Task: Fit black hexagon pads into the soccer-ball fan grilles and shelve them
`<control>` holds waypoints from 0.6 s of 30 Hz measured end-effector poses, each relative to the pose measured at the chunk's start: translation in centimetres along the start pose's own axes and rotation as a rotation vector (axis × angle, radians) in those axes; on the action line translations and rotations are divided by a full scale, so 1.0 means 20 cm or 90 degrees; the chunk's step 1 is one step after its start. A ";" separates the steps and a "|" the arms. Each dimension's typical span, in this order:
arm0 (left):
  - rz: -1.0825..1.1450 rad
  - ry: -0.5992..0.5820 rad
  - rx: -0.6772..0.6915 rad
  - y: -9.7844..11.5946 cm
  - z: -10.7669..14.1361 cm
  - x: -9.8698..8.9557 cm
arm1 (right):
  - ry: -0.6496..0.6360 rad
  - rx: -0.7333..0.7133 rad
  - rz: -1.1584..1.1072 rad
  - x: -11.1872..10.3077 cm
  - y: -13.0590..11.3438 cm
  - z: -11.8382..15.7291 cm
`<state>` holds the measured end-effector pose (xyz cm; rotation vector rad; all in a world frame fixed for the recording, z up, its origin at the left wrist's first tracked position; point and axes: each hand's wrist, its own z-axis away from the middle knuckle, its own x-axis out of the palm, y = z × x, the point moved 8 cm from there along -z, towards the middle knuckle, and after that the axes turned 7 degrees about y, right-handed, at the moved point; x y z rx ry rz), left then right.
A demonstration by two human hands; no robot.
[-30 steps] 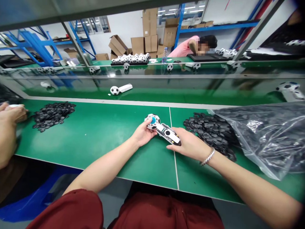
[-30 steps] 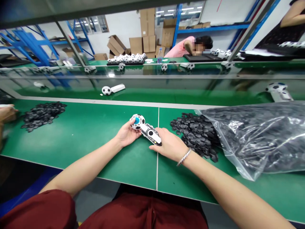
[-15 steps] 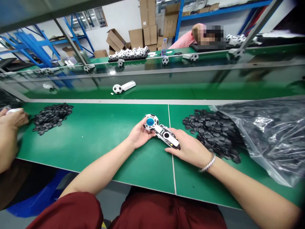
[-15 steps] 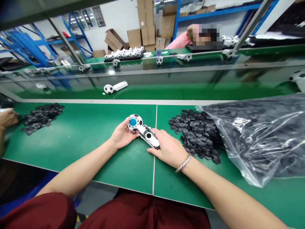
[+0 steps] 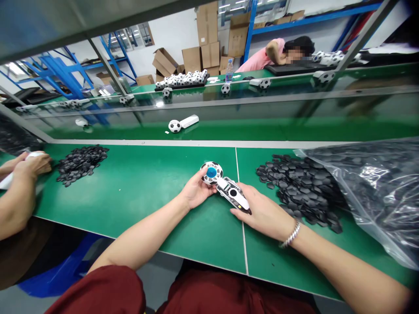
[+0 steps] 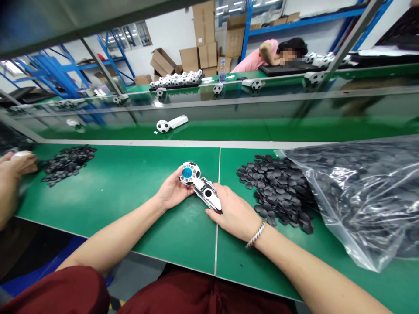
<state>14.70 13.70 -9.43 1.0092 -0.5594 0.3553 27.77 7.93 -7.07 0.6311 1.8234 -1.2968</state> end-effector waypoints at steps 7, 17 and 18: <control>-0.017 0.007 0.040 0.02 0.01 0.01 | -0.008 0.004 -0.023 0.00 -0.01 0.00; 0.010 0.011 0.063 0.02 0.02 0.00 | 0.018 -0.036 -0.070 -0.02 -0.03 0.00; 0.012 0.012 0.064 0.02 0.02 0.00 | 0.024 -0.041 -0.072 -0.02 -0.04 0.00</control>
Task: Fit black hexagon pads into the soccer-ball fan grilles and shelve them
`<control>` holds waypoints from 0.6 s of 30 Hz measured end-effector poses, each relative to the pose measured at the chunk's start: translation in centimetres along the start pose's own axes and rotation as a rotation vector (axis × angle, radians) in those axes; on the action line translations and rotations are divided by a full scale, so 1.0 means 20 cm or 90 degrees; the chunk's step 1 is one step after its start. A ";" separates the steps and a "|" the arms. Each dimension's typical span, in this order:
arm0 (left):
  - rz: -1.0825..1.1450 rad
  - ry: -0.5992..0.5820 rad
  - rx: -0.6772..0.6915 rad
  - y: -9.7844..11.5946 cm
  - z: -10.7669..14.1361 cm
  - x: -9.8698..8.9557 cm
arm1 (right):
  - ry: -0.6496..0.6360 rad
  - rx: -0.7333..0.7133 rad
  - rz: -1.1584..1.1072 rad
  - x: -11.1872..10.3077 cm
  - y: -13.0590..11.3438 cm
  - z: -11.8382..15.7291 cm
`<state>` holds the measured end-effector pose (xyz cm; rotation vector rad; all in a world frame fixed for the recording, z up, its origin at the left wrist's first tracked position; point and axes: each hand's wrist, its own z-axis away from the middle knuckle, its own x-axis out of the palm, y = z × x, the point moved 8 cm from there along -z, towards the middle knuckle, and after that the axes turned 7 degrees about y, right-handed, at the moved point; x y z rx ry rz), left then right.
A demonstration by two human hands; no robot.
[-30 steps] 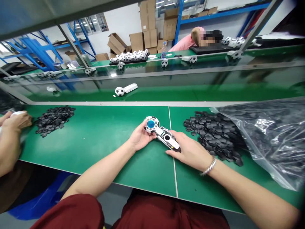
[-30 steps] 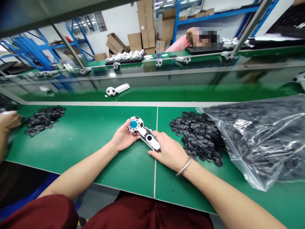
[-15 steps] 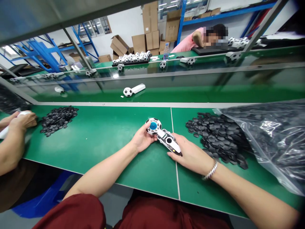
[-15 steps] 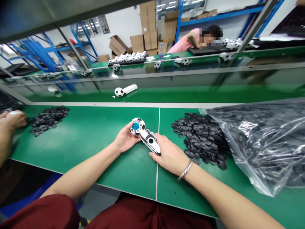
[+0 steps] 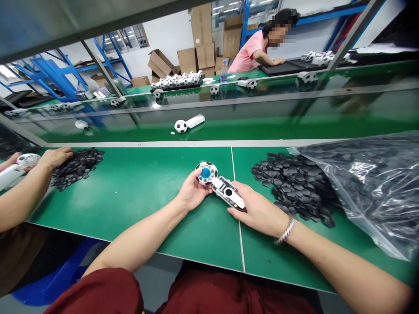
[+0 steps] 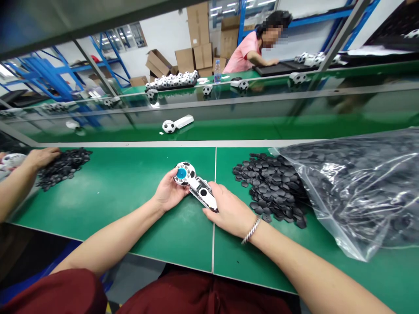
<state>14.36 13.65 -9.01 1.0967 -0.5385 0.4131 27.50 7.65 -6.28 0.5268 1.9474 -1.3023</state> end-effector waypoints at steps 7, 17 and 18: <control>0.000 -0.013 -0.021 0.00 0.00 0.01 | -0.001 0.010 0.005 0.01 0.00 -0.01; 0.034 0.009 -0.047 -0.01 -0.01 -0.01 | 0.009 0.001 -0.010 0.02 0.01 -0.01; 0.035 0.008 -0.050 -0.01 -0.01 -0.01 | 0.010 0.000 -0.011 0.02 0.01 -0.01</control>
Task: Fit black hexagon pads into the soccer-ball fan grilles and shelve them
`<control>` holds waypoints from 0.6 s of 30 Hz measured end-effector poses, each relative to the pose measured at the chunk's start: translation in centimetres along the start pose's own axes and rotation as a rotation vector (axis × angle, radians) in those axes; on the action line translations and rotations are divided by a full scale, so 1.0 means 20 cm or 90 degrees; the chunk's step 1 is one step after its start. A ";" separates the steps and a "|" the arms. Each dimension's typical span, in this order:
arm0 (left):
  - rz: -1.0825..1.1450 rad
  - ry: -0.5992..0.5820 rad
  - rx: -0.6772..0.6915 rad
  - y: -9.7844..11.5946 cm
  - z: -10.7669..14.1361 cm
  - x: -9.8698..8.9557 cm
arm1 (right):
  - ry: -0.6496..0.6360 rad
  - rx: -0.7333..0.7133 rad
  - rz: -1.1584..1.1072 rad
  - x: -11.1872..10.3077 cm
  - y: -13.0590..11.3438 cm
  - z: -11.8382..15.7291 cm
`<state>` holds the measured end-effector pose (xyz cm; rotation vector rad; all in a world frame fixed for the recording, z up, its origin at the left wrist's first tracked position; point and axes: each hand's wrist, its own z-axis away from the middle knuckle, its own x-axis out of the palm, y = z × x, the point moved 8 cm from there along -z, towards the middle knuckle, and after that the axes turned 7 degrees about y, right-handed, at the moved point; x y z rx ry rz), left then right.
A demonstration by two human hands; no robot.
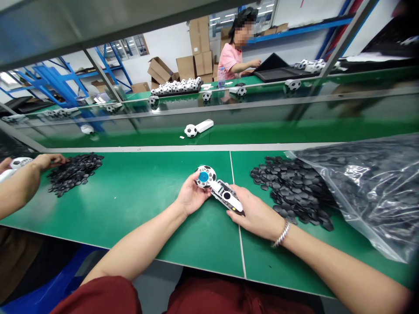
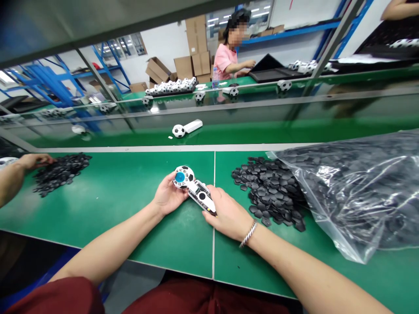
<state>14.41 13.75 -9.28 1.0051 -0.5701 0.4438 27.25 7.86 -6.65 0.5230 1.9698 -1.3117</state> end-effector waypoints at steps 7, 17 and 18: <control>-0.004 -0.018 -0.022 0.00 0.00 0.01 | 0.013 0.008 0.017 0.00 0.01 0.00; 0.004 -0.003 -0.026 -0.02 -0.01 -0.01 | 0.020 0.001 0.055 0.01 0.04 0.00; 0.002 -0.002 -0.024 -0.02 -0.01 -0.02 | 0.023 0.000 0.060 0.01 0.04 0.00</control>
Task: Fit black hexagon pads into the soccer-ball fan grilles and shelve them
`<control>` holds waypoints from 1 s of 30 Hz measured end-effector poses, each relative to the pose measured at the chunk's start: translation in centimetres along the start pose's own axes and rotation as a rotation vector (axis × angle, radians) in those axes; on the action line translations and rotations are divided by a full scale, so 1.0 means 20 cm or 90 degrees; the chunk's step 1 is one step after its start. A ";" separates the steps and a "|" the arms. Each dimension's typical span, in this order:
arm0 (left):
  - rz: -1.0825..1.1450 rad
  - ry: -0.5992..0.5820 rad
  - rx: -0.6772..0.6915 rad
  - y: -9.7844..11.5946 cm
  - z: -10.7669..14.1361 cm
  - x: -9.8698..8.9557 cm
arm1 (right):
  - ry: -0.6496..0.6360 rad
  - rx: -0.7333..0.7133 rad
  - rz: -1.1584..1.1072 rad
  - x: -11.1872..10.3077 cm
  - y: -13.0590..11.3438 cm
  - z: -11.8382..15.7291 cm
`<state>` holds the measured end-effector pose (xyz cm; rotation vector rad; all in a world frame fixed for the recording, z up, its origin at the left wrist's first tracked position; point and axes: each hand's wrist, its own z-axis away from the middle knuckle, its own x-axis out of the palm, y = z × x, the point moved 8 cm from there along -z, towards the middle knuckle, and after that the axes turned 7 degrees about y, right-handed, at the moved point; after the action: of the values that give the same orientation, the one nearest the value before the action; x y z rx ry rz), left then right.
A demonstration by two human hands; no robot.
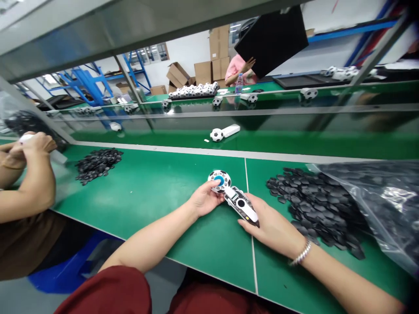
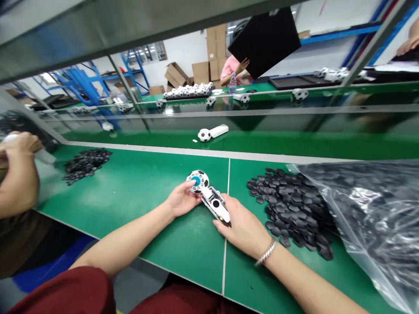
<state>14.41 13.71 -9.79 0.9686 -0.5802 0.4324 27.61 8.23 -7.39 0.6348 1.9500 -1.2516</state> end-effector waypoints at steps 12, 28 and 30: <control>0.020 -0.006 -0.005 0.00 0.00 0.01 | -0.001 0.002 0.002 0.01 0.01 0.00; 0.005 -0.022 -0.034 0.01 0.02 0.05 | -0.037 0.042 -0.014 -0.01 0.00 0.00; 0.000 -0.021 -0.032 0.01 0.02 0.04 | -0.037 0.040 -0.015 0.00 0.00 0.00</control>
<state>14.85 13.54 -9.03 0.9292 -0.6178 0.4002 27.62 8.29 -7.27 0.6026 1.8812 -1.3361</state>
